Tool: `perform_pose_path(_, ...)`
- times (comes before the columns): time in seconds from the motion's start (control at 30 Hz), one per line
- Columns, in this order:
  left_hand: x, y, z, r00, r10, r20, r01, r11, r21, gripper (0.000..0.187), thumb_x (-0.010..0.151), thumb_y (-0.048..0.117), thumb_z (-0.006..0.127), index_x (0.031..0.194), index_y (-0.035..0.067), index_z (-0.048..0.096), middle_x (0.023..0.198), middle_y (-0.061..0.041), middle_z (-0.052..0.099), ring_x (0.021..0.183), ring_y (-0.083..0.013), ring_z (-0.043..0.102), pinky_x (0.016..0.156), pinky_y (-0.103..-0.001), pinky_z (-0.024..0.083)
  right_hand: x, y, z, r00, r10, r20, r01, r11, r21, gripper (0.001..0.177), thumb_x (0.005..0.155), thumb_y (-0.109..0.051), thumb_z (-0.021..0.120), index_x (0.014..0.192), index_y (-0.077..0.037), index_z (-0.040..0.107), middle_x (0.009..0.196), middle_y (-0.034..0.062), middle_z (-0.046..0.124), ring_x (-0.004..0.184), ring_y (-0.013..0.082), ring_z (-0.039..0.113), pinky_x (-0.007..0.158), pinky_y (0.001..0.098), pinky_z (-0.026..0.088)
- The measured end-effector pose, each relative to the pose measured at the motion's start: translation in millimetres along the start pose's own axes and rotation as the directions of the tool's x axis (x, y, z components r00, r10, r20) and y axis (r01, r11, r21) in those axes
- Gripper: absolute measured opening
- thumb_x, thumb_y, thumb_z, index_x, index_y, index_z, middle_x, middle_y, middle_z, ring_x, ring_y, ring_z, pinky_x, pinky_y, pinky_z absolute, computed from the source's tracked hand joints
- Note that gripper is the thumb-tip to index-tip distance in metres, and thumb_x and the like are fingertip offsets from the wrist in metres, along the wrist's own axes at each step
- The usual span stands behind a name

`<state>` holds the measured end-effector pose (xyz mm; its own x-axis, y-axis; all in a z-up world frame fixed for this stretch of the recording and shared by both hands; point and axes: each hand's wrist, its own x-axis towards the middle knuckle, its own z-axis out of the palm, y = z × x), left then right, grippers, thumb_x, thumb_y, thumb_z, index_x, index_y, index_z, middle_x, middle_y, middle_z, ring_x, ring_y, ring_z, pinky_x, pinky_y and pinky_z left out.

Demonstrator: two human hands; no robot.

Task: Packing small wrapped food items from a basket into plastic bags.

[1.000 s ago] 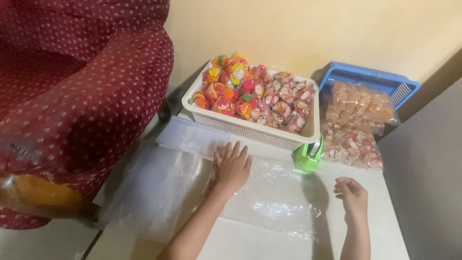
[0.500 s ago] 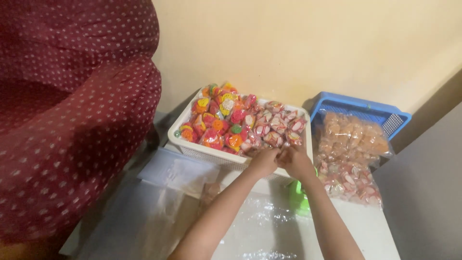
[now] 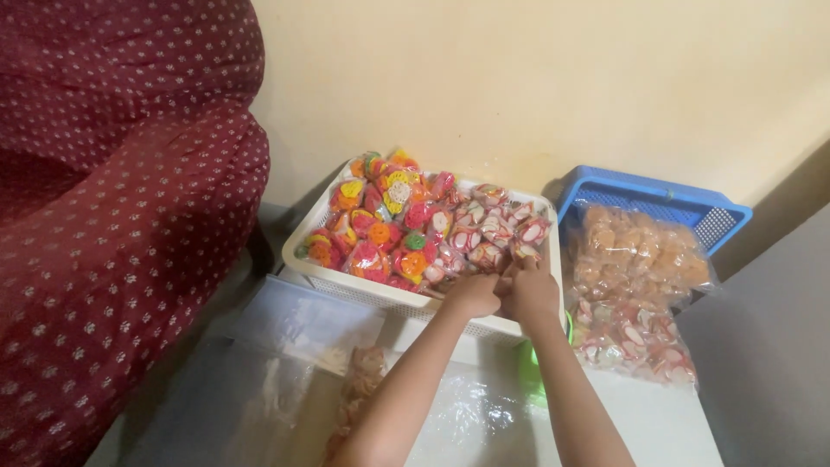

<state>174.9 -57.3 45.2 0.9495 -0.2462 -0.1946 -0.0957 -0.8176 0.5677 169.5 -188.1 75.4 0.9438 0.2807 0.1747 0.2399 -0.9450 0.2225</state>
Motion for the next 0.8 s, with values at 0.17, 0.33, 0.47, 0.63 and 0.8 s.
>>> perform_pose_path(0.17,-73.3,26.5,-30.7,0.918,0.192,-0.346,-0.253,0.957,-0.139,0.057,0.097,0.019,0.046,0.154,0.017,0.043,0.159,-0.016,0.045,0.143,-0.0433,0.046,0.117,-0.063,0.039,-3.2,13.2,24.8,0.945,0.191,-0.267,-0.041,0.877,0.479,0.048,0.076,-0.032,0.078,0.122,-0.018,0.076,0.116,0.0073,0.072,0.109,0.0312,0.070,0.092,0.0438,0.059)
perform_pose_path(0.33,-93.4,17.7,13.8,0.667,0.458,-0.588,-0.599,0.798,-0.058,0.059,0.098,0.019,0.059,0.155,0.016,0.043,0.152,-0.021,0.051,0.143,-0.0461,0.044,0.114,-0.063,0.039,-59.9,13.7,7.2,0.716,0.552,-0.426,0.256,0.360,0.897,0.038,0.076,-0.011,0.088,0.112,-0.010,0.076,0.097,0.0124,0.071,0.095,0.0267,0.067,0.085,0.0356,0.056)
perform_pose_path(0.47,-190.0,47.3,24.0,0.848,0.489,-0.203,-0.502,0.865,-0.012,0.071,0.098,0.055,0.051,0.158,0.019,0.037,0.160,-0.022,0.040,0.152,-0.0472,0.027,0.114,-0.081,0.016,-122.0,68.8,33.3,0.627,0.761,-0.163,0.267,-0.014,0.963,0.052,0.089,-0.020,0.090,0.130,-0.011,0.060,0.113,0.0153,0.063,0.093,0.0208,0.065,0.074,0.0286,0.057)
perform_pose_path(0.63,-243.7,46.1,54.9,0.916,0.392,0.081,-0.400,0.909,0.120,0.101,0.076,0.077,0.043,0.162,0.027,0.023,0.173,-0.013,0.008,0.159,-0.0352,-0.002,0.117,-0.071,-0.004,-221.4,111.8,61.9,0.592,0.801,0.091,-0.032,-0.089,0.995,0.044,0.085,-0.032,0.080,0.117,-0.010,0.058,0.123,0.0127,0.060,0.101,0.0190,0.060,0.077,0.0316,0.050)
perform_pose_path(0.8,-267.4,40.7,70.6,0.919,0.380,0.104,-0.392,0.904,0.167,0.107,0.070,0.077,0.049,0.162,0.028,0.023,0.172,-0.016,0.010,0.158,-0.0381,-0.001,0.117,-0.070,-0.010,-262.5,97.7,42.0,0.658,0.650,0.380,-0.301,-0.236,0.924,0.044,0.084,-0.035,0.083,0.107,-0.004,0.063,0.087,0.0214,0.068,0.066,0.0231,0.061,0.060,0.0323,0.051)
